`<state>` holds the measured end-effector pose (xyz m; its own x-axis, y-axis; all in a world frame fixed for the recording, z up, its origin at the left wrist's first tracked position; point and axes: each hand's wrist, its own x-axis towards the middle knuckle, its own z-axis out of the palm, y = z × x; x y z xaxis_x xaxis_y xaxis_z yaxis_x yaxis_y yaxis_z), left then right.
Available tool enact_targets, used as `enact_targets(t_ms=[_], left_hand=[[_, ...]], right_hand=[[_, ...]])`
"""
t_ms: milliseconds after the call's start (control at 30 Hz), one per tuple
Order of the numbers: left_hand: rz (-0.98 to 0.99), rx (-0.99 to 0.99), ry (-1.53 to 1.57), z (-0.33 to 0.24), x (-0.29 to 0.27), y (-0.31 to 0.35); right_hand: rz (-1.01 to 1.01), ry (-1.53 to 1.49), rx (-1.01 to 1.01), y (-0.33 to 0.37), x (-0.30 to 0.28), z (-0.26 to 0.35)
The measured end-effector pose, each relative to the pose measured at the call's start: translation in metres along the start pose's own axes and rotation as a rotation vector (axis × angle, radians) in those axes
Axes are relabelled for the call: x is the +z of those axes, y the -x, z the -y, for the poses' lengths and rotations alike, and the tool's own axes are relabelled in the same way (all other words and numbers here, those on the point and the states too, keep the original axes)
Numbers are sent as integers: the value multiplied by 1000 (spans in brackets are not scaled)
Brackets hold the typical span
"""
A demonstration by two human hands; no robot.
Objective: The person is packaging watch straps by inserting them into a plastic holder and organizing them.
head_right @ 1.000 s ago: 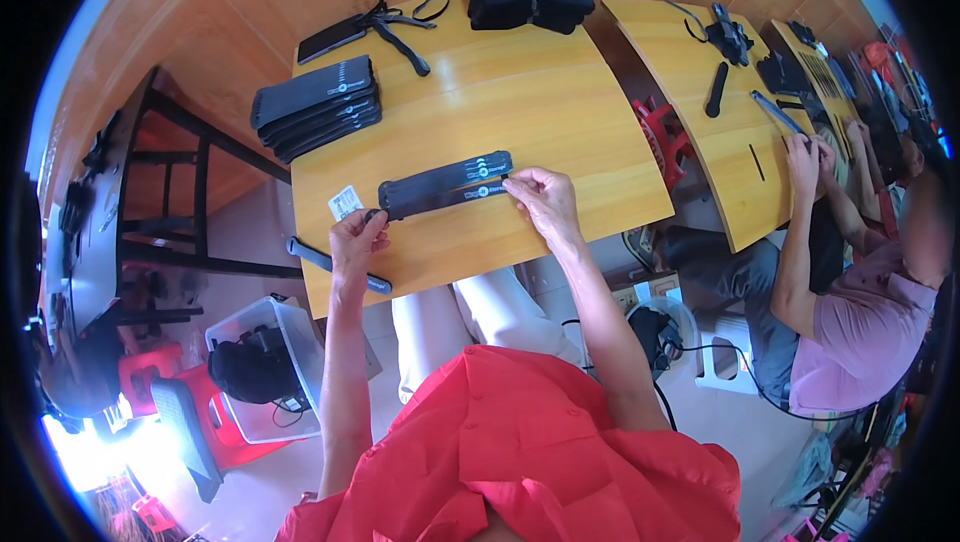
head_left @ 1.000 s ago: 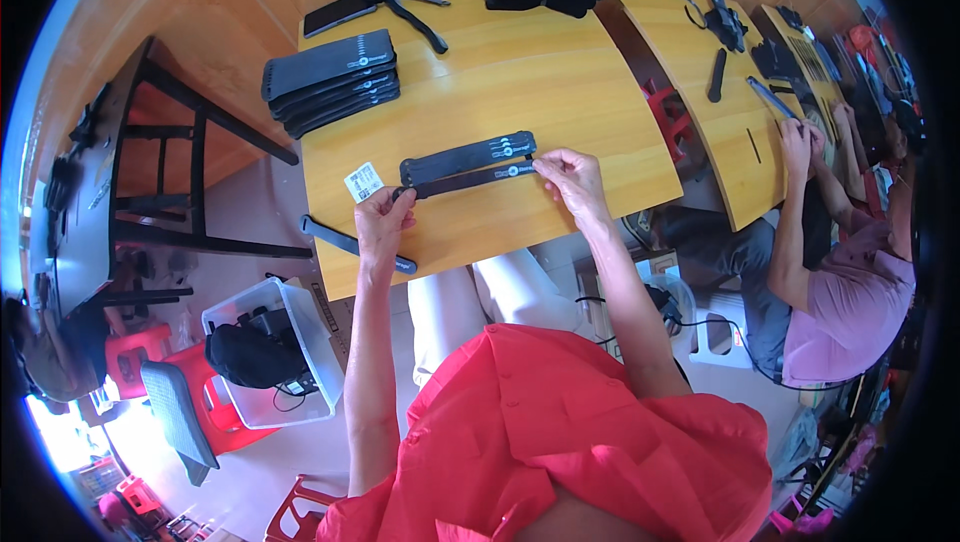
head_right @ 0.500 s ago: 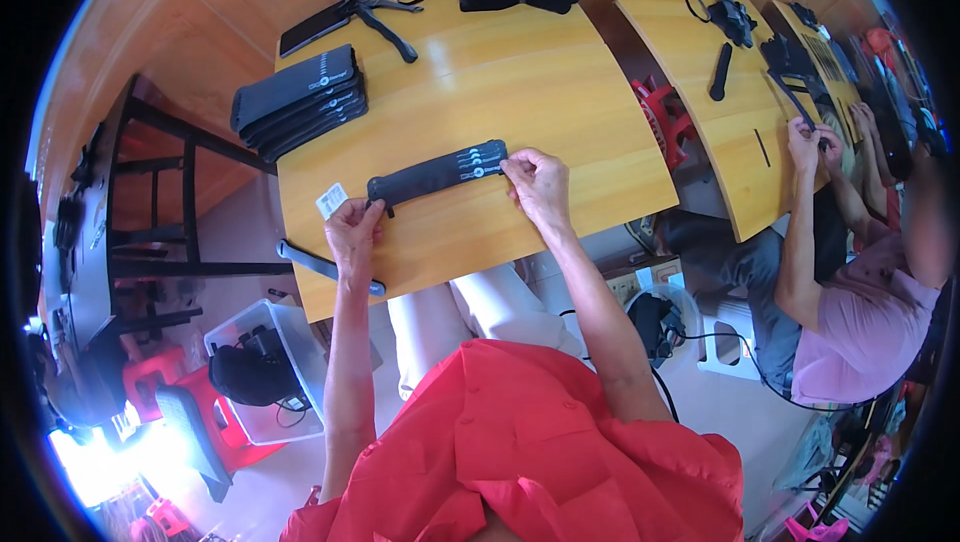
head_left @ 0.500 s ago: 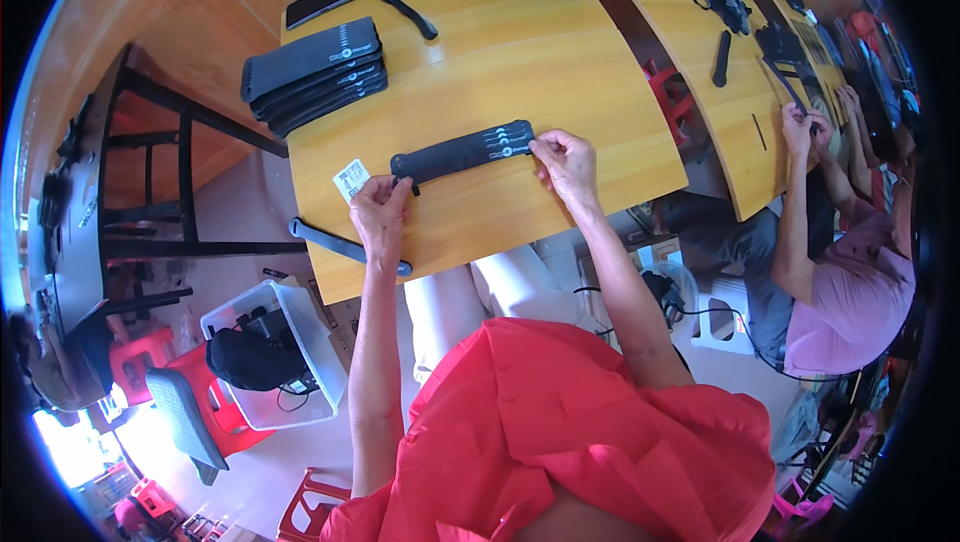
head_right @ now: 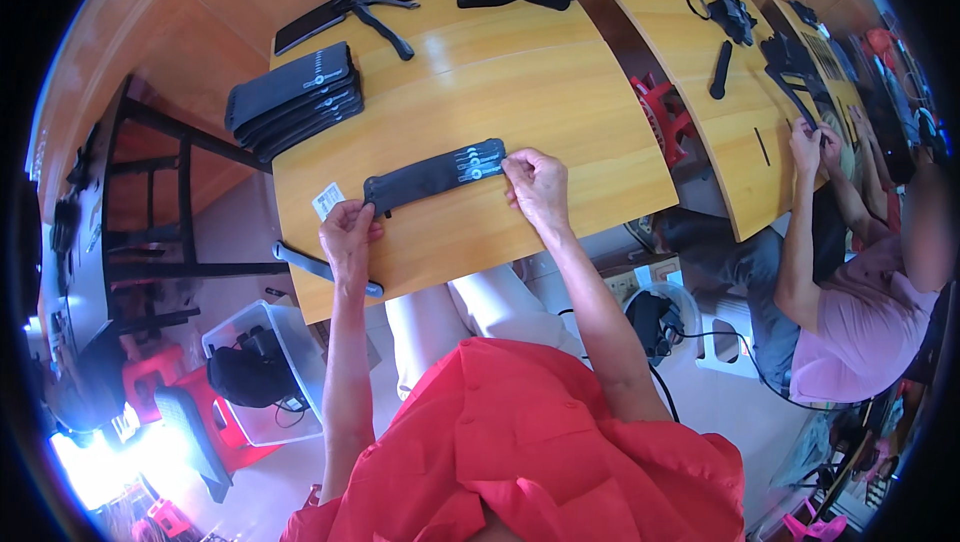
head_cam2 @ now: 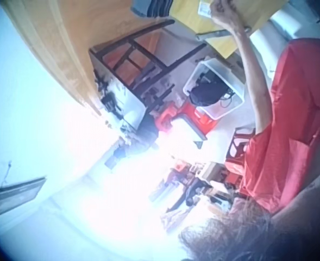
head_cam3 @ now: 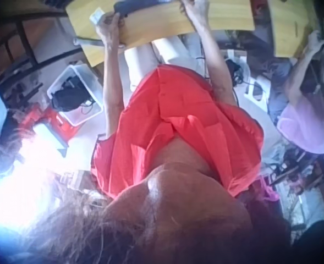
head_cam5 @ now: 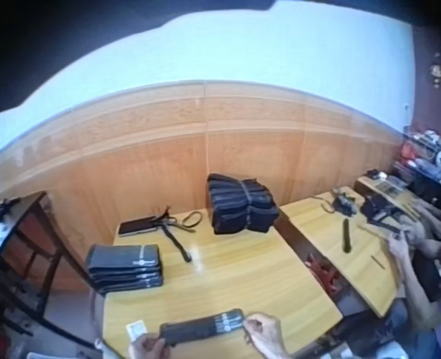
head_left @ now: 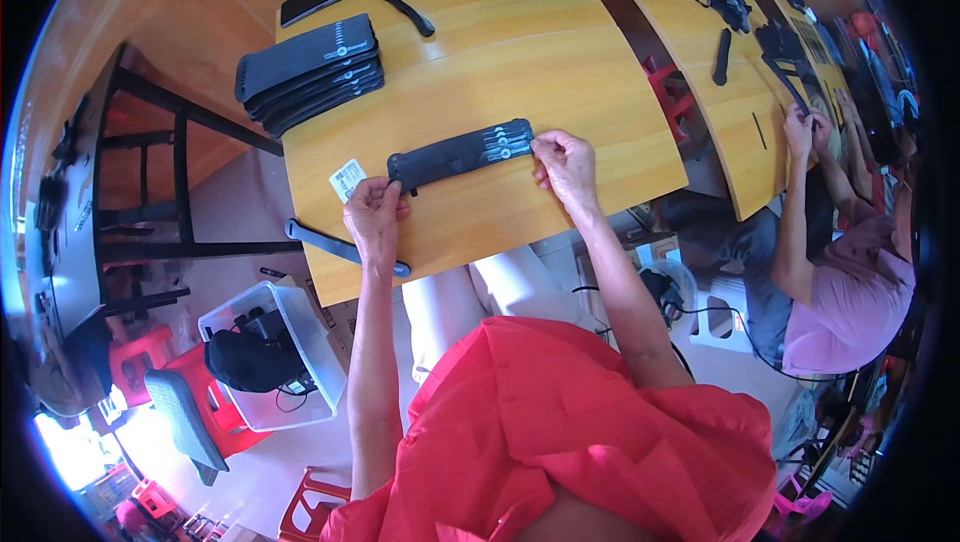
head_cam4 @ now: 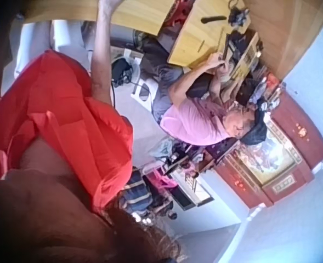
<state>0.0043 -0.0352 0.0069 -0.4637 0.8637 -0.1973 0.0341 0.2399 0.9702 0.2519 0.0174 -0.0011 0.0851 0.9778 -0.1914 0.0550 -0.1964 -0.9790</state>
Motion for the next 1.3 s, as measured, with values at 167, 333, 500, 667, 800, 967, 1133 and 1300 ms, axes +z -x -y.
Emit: enact_targets(t_ms=[167,333,500,667,800,967,1133,1300], left_hand=[[-3,8,-2,1,-1,-1],[0,9,-14,2,0,-2],[1,3,-32,0,2,-1],[-8,5,-31,-1,1,-1],[-19,8,-78,-4,4,1],[-37,6,-100,-5,5,0],[-48,18,-145,-8,7,1],[-51,23,-144,-6,8,0]], right_hand=[[-49,17,-48,0,5,1],[-49,46,-28,0,5,4],[-51,56,2,-1,5,6],[-65,61,6,-2,6,8],[-82,75,12,-2,7,9],[-105,62,41,-2,9,14],[-114,55,49,-2,9,16],[-112,46,36,-4,8,14]])
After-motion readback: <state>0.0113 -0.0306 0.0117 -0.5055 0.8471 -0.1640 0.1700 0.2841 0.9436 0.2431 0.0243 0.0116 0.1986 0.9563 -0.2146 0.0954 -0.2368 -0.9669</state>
